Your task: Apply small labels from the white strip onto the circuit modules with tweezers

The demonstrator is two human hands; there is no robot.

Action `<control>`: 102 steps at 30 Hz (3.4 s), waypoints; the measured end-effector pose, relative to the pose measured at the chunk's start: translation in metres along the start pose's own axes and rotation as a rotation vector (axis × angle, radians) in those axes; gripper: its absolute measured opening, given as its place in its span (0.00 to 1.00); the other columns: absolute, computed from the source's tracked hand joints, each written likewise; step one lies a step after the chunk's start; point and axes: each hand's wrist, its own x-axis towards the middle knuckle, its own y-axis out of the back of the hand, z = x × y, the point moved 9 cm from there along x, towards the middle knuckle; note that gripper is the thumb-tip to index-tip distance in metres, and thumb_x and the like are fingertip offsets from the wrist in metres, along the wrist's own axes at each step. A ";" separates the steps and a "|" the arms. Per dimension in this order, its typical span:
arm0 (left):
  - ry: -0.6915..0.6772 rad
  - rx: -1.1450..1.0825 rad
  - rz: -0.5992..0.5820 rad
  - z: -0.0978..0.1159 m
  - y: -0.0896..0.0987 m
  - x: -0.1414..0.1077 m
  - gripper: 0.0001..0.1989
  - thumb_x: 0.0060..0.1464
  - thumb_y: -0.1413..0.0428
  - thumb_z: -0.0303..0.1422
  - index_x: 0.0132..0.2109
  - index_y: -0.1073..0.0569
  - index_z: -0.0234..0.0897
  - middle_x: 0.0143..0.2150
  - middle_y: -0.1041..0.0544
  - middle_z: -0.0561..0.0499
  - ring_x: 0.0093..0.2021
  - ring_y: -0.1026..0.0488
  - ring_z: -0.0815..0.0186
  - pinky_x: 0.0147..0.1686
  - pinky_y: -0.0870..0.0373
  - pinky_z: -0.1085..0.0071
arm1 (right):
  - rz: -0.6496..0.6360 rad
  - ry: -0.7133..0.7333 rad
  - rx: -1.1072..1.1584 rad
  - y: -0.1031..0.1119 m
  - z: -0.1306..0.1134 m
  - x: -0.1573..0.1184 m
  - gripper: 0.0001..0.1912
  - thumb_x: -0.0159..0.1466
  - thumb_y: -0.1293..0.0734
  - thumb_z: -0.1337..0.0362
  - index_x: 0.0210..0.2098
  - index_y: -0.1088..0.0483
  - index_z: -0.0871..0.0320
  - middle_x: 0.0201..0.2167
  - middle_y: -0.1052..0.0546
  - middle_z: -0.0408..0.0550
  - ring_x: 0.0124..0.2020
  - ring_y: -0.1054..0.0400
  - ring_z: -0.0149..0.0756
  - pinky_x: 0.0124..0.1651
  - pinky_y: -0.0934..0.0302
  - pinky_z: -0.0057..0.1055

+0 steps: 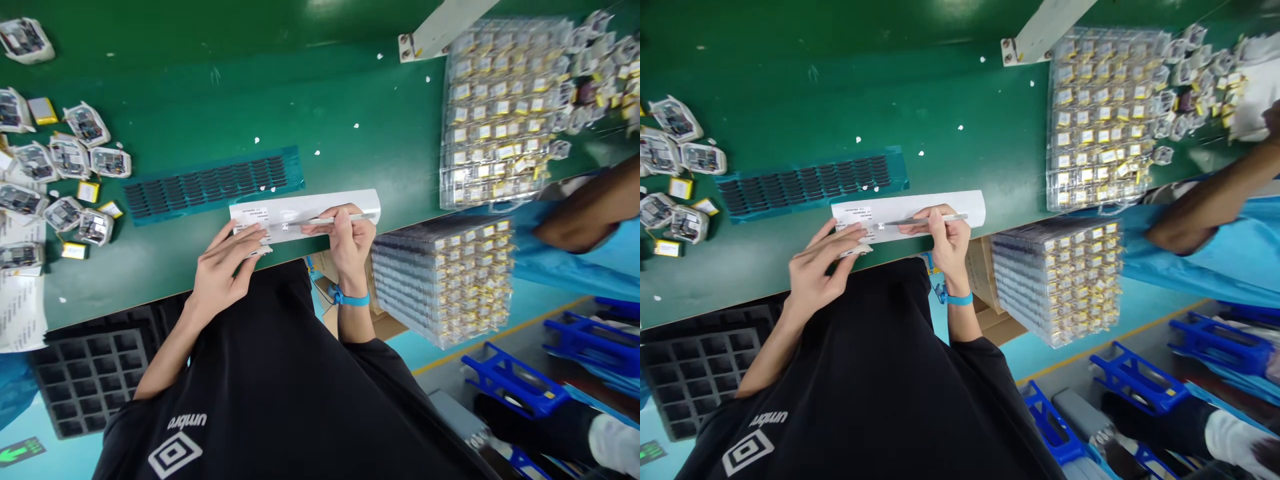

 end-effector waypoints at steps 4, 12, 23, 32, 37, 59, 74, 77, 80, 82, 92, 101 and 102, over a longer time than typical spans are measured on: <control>0.343 -0.355 0.174 -0.017 0.023 0.006 0.14 0.66 0.35 0.26 0.54 0.14 0.46 0.44 0.12 0.53 0.33 0.14 0.66 0.37 0.16 0.70 | 0.111 0.100 0.054 -0.004 -0.024 -0.009 0.22 0.72 0.30 0.43 0.33 0.23 0.53 0.31 0.20 0.42 0.26 0.18 0.33 0.31 0.19 0.30; 0.544 -0.744 -0.236 0.001 0.001 0.024 0.20 0.65 0.33 0.29 0.62 0.19 0.40 0.33 0.16 0.50 0.30 0.17 0.65 0.30 0.17 0.73 | -0.121 0.090 0.095 -0.044 -0.051 -0.013 0.17 0.77 0.33 0.50 0.38 0.21 0.53 0.25 0.18 0.40 0.26 0.17 0.34 0.34 0.18 0.31; 0.583 -0.718 -0.167 0.003 0.006 0.017 0.20 0.62 0.30 0.33 0.60 0.18 0.41 0.47 0.11 0.46 0.40 0.11 0.54 0.39 0.09 0.65 | -0.129 0.083 -0.064 -0.047 -0.054 -0.014 0.22 0.76 0.36 0.43 0.38 0.22 0.51 0.26 0.18 0.42 0.31 0.16 0.39 0.37 0.16 0.36; 0.578 -0.736 -0.033 0.004 0.009 0.014 0.19 0.64 0.31 0.33 0.60 0.19 0.40 0.48 0.11 0.46 0.42 0.11 0.55 0.45 0.09 0.63 | -0.081 0.164 0.115 -0.053 -0.053 -0.021 0.14 0.77 0.35 0.52 0.40 0.23 0.51 0.28 0.17 0.42 0.31 0.16 0.37 0.36 0.18 0.35; 0.574 -0.710 0.046 0.003 0.009 0.011 0.15 0.69 0.36 0.34 0.59 0.18 0.40 0.46 0.11 0.46 0.41 0.11 0.57 0.41 0.09 0.65 | -0.033 0.141 0.063 -0.051 -0.049 -0.022 0.18 0.76 0.35 0.47 0.37 0.25 0.50 0.26 0.19 0.42 0.33 0.15 0.41 0.39 0.17 0.40; -0.017 0.155 -0.300 -0.029 -0.026 0.087 0.11 0.75 0.48 0.41 0.48 0.25 0.41 0.64 0.18 0.46 0.72 0.29 0.51 0.77 0.43 0.42 | -0.389 0.406 -0.448 -0.027 -0.037 0.084 0.14 0.78 0.35 0.54 0.51 0.16 0.45 0.50 0.12 0.41 0.52 0.19 0.40 0.59 0.26 0.43; -0.034 0.168 -0.319 -0.054 -0.037 0.085 0.15 0.75 0.51 0.39 0.54 0.23 0.36 0.64 0.20 0.38 0.67 0.27 0.51 0.68 0.30 0.52 | -0.538 0.566 -0.648 -0.055 -0.019 0.089 0.15 0.79 0.38 0.56 0.53 0.19 0.45 0.51 0.14 0.42 0.47 0.20 0.38 0.54 0.23 0.43; -0.022 0.162 -0.326 -0.060 -0.041 0.086 0.15 0.75 0.50 0.39 0.56 0.24 0.37 0.63 0.20 0.38 0.67 0.27 0.51 0.68 0.30 0.51 | -0.489 0.562 -0.651 -0.050 -0.015 0.092 0.14 0.79 0.37 0.57 0.54 0.20 0.44 0.56 0.15 0.40 0.50 0.20 0.39 0.57 0.23 0.46; -0.009 0.164 -0.326 -0.061 -0.041 0.087 0.15 0.75 0.50 0.40 0.55 0.23 0.38 0.64 0.20 0.38 0.68 0.27 0.50 0.68 0.30 0.49 | -0.411 0.520 -0.564 -0.042 -0.025 0.097 0.13 0.77 0.35 0.52 0.55 0.20 0.43 0.60 0.17 0.40 0.52 0.20 0.42 0.62 0.24 0.51; -0.043 0.139 -0.301 -0.046 -0.035 0.087 0.15 0.75 0.50 0.41 0.50 0.22 0.39 0.61 0.18 0.40 0.66 0.25 0.51 0.71 0.33 0.45 | -0.335 0.483 -0.485 -0.036 -0.039 0.095 0.14 0.76 0.33 0.49 0.54 0.20 0.43 0.60 0.16 0.41 0.52 0.19 0.43 0.62 0.24 0.53; 0.646 -0.852 0.586 -0.071 0.065 0.049 0.06 0.65 0.38 0.29 0.36 0.21 0.41 0.41 0.15 0.49 0.43 0.17 0.64 0.33 0.26 0.75 | -0.022 1.102 -0.470 -0.050 -0.127 -0.008 0.18 0.74 0.34 0.74 0.58 0.21 0.53 0.49 0.12 0.48 0.36 0.17 0.33 0.34 0.25 0.33; 0.808 -0.945 0.581 -0.078 0.050 0.023 0.08 0.53 0.31 0.24 0.31 0.22 0.36 0.34 0.18 0.51 0.32 0.24 0.72 0.29 0.30 0.78 | -0.258 1.144 -0.574 -0.096 -0.119 -0.041 0.14 0.74 0.32 0.72 0.56 0.22 0.53 0.52 0.13 0.46 0.36 0.21 0.33 0.39 0.21 0.32; 0.794 -0.944 0.593 -0.075 0.050 0.021 0.09 0.51 0.30 0.25 0.31 0.23 0.37 0.34 0.18 0.52 0.31 0.24 0.71 0.30 0.29 0.78 | -0.273 1.164 -0.601 -0.098 -0.119 -0.043 0.12 0.75 0.32 0.71 0.54 0.22 0.53 0.52 0.13 0.46 0.35 0.22 0.32 0.39 0.21 0.32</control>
